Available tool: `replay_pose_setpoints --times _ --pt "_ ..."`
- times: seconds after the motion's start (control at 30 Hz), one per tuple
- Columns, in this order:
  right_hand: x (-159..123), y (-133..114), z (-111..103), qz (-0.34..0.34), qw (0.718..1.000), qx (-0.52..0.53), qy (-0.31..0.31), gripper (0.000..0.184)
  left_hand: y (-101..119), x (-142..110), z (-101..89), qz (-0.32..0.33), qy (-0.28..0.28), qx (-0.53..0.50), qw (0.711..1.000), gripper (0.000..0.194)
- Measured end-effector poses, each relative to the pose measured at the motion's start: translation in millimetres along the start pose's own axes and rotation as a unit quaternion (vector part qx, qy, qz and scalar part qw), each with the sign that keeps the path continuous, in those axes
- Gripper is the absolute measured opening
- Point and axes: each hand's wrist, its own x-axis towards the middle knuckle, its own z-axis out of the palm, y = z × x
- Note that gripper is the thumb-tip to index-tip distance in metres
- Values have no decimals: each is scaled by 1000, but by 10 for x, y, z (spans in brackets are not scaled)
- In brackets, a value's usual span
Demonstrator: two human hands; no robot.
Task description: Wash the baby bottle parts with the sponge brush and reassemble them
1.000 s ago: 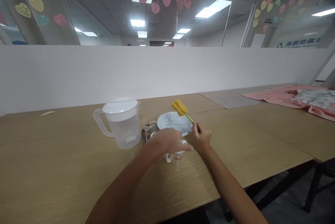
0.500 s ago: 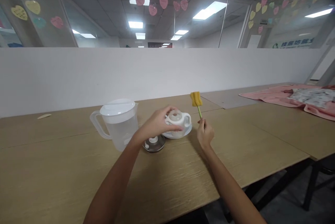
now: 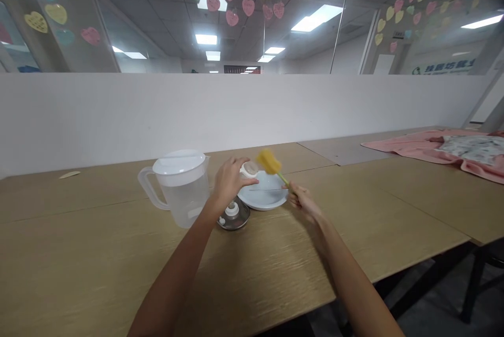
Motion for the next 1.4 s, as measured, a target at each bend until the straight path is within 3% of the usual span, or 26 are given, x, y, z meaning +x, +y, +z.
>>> replay_pose_setpoints --times 0.1,0.27,0.37,0.47,0.6,0.77,0.83,0.93,1.07,1.17,1.27,1.4 --pt "-18 -13 -13 23 997 -73 11 53 21 -13 -35 20 2 70 997 59" --pt "12 9 -10 -19 993 -114 34 49 11 -4 -76 100 6 223 970 49" --pt "40 68 2 -51 988 -144 16 45 26 -5 -45 182 -50 287 939 41" --pt "48 116 21 -62 985 -161 6 44 59 -14 85 235 -108 282 924 36" --pt "25 96 49 -65 985 -159 -4 43 81 -26 267 274 -131 231 924 39" --pt "12 6 -19 -34 995 -74 52 46 58 -27 210 198 -57 243 948 44" --pt "21 -9 -73 -22 996 -45 69 47 62 -34 179 160 -36 279 946 37" --pt "37 -2 -138 -7 995 -28 96 47 87 -58 218 149 -31 315 937 26" --pt "50 15 -180 -13 993 -15 120 47 100 -82 291 144 -13 323 935 33" --pt "76 34 -241 -37 990 22 136 44 62 -74 233 119 17 325 938 35" --pt "127 90 -358 -34 974 39 219 36 15 -58 123 89 35 305 948 35" --pt "195 213 -484 49 927 -73 363 21 34 -53 76 107 25 282 953 38"
